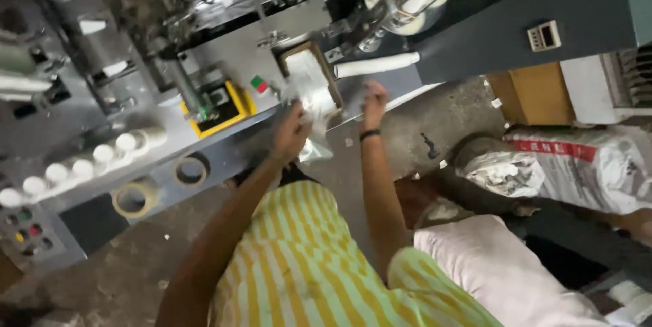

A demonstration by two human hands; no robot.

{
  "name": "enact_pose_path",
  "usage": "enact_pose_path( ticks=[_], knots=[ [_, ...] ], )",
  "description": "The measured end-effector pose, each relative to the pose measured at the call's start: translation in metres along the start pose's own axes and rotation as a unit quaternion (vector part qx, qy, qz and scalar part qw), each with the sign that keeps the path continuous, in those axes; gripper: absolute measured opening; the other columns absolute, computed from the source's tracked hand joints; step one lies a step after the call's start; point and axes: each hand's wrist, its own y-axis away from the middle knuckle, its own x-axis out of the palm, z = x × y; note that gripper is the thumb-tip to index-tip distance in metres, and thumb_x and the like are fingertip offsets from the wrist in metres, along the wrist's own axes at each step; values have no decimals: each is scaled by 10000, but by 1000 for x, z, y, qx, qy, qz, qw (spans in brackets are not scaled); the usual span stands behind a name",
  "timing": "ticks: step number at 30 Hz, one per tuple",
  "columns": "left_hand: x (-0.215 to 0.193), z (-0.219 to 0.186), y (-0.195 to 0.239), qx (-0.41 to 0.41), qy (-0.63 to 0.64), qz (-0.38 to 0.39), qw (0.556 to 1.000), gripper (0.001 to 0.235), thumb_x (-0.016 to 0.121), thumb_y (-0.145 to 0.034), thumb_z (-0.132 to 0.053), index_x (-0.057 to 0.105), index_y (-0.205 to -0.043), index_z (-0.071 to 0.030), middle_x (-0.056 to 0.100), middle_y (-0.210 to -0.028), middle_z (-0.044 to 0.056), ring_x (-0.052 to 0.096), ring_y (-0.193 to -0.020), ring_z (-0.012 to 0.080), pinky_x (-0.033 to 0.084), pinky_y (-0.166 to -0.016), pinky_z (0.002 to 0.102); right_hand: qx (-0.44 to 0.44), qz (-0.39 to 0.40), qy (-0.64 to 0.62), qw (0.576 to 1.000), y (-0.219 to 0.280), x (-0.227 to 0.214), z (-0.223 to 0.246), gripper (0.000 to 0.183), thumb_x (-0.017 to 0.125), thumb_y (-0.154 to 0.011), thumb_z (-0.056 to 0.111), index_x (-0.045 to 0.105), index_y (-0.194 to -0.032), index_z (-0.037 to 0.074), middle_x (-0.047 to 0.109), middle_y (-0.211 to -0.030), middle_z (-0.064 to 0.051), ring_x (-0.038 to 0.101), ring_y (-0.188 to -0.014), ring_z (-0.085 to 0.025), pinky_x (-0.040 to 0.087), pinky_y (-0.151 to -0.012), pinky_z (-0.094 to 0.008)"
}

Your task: The person picks up white cylindrical tubes and places them into the feeding slots of an automated machine, then places other tubes into a plastic bag and seals it with tape.

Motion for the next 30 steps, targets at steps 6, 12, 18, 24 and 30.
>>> enact_pose_path(
  ticks=[6, 12, 18, 24, 30],
  knots=[
    [-31, -55, 69, -143, 176, 88, 970, 136, 626, -965, -153, 663, -1082, -93, 612, -765, -62, 551, -673, 56, 468, -582, 262, 121, -363, 89, 920, -151, -53, -66, 1165, 844, -623, 652, 361, -1511, 72, 534, -1391, -293, 637, -1194, -413, 557, -980, -478],
    [-46, -16, 90, -198, 118, 29, 973, 94, 646, -1014, -107, 677, -1041, -22, 679, -832, 26, 618, -742, 107, 500, -641, 288, 210, -155, 201, 944, -234, -54, -111, 1075, 861, -757, 691, 465, -1482, 3, 639, -1378, -237, 692, -1185, -368, 546, -1006, -519],
    [-44, -46, 81, -108, 95, -10, 990, 196, 660, -953, -103, 617, -1136, -50, 670, -972, -4, 611, -882, 74, 514, -727, 268, 213, -78, -9, 974, -130, 25, 53, 1033, 796, -718, 258, 169, -1532, 157, 553, -1309, -212, 664, -1012, -371, 510, -889, -680],
    [-54, -63, 71, -145, 57, 9, 988, 188, 686, -981, -148, 637, -1127, -39, 643, -879, -2, 586, -793, 88, 495, -667, 289, -242, -41, 82, 966, -64, 39, 4, 883, 864, -899, 68, 225, -1507, 22, 414, -1468, -195, 438, -1330, -345, 281, -1155, -484],
    [-71, -2, 83, -186, -48, 54, 980, 244, 677, -1004, -213, 660, -1175, -39, 602, -897, 74, 555, -813, 179, 465, -705, 371, -111, 204, -38, 972, -13, 71, 49, 637, 767, -869, 71, 434, -1412, 46, 574, -1316, -105, 602, -1237, -238, 531, -1038, -357]
  ],
)
